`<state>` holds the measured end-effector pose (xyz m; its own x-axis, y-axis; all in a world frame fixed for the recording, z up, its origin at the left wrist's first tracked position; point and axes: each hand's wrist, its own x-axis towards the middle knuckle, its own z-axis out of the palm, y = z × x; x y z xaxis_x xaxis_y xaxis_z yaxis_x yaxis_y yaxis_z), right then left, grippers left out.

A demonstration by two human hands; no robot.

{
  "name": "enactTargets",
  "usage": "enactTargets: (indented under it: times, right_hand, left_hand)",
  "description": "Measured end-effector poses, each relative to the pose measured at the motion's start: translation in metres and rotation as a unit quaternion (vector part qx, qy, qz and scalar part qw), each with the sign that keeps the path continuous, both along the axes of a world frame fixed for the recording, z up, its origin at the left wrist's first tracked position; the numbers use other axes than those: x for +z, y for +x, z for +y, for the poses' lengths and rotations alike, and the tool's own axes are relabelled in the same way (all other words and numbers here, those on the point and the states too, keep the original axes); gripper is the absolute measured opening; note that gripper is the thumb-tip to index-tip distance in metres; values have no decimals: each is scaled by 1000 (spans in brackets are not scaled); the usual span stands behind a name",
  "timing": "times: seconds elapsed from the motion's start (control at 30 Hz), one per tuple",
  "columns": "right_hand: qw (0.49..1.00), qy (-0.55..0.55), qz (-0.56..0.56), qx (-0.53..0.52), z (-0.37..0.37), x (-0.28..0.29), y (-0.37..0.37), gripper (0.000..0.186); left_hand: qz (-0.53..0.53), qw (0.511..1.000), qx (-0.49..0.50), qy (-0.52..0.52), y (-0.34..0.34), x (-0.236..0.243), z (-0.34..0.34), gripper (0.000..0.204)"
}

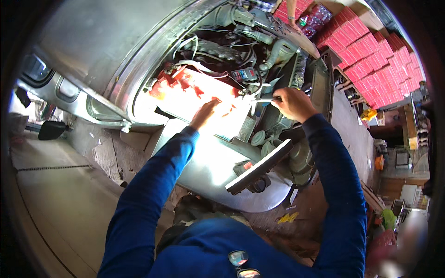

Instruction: The person works under the open hood of a car, using a portable light to illuminate the engine bay. They manipulate wires and components near the red valve cover, then use a wrench to tighten or loosen a bolt on the engine. Another person is visible in the background working on the engine as well.

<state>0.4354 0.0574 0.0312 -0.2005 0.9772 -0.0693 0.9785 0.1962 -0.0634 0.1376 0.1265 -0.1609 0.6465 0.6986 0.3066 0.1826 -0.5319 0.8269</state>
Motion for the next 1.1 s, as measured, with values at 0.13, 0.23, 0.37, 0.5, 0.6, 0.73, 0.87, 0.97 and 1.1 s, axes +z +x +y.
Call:
enactTargets:
  times: [0.13,0.23,0.37,0.5,0.6,0.73,0.87,0.97,1.1]
  right_hand:
    - [998,-51,-16,-36,19,-11,-2,23]
    - [997,-63,-31,-28,29,-15,0,20]
    - [997,-73,-25,-3,33,-15,2,18]
    - [997,-28,-70,-14,30,-14,-14,15]
    - [994,-29,-103,-26,28,-10,-35,16]
    - [986,-48,-146,-67,28,-1,-65,14]
    - [982,-57,-145,-108,34,6,-84,9]
    - [979,-53,-164,-105,34,4,-98,8]
    - [971,-79,-171,-148,36,6,-106,8]
  left_hand:
    - [102,993,43,37,73,24,26,44]
    - [243,959,2,144,96,49,48,46]
    - [295,915,-132,242,92,53,79,43]
    - [190,933,-223,209,90,45,95,21]
    - [203,933,-249,163,82,54,97,20]
    - [206,941,-231,135,59,67,91,18]
    - [161,963,-135,171,42,49,66,15]
    - [138,966,-118,184,28,32,53,30]
    - [2,995,11,104,24,36,54,27]
